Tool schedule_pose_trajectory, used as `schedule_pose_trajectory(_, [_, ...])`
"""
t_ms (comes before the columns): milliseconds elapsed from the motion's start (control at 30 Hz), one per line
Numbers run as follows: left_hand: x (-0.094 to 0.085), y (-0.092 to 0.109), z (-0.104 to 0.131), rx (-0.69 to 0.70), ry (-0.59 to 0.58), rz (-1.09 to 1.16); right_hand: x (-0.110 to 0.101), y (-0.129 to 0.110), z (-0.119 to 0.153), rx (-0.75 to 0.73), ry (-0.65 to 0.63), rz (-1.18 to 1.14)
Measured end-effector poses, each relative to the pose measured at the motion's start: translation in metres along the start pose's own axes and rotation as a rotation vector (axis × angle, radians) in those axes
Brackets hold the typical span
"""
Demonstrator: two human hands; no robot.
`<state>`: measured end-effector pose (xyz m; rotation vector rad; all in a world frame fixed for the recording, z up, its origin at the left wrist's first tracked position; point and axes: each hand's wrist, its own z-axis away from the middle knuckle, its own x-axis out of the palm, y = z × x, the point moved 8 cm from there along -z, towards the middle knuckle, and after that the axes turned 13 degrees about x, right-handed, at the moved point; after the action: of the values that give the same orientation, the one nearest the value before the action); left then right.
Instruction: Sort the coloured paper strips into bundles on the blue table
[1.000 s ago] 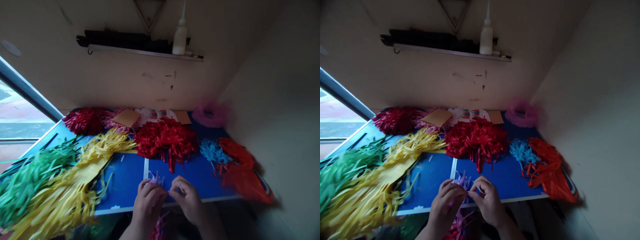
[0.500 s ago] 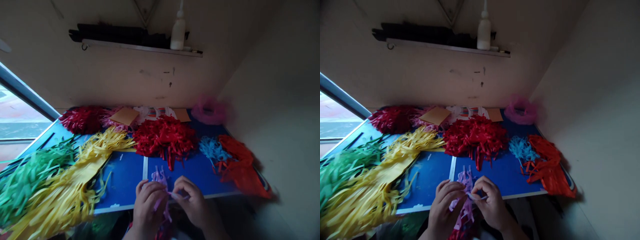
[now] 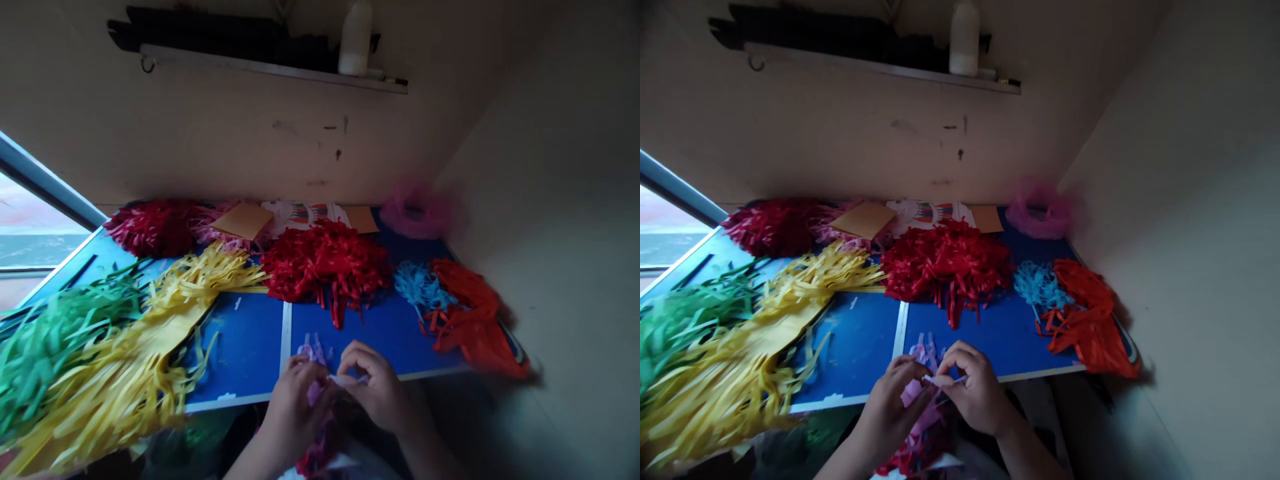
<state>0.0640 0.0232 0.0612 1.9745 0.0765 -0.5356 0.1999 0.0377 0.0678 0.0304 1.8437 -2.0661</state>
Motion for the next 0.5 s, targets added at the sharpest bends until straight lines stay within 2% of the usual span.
schedule_pose_trajectory(67, [0.009,-0.017,0.006,-0.240,-0.054,0.267,0.005,0.018,-0.008,0.125,-0.065,-0.140])
schedule_pose_trajectory(100, [0.013,-0.026,0.010,-0.372,-0.030,0.425,0.009,0.028,-0.011,0.198,-0.096,-0.225])
schedule_pose_trajectory(167, [0.020,-0.040,0.019,-0.601,0.107,0.729,0.013,0.045,-0.015,0.309,-0.115,-0.372])
schedule_pose_trajectory(233, [0.026,-0.049,0.026,-0.739,0.257,0.944,0.011,0.052,-0.015,0.348,-0.057,-0.411])
schedule_pose_trajectory(333, [0.031,-0.056,0.028,-0.800,0.374,1.079,0.007,0.047,-0.011,0.314,0.023,-0.249])
schedule_pose_trajectory(433, [0.034,-0.058,0.030,-0.828,0.415,1.145,0.014,0.037,-0.007,0.272,-0.033,-0.094])
schedule_pose_trajectory(500, [0.034,-0.058,0.030,-0.831,0.429,1.179,0.016,0.033,-0.006,0.260,-0.051,-0.111])
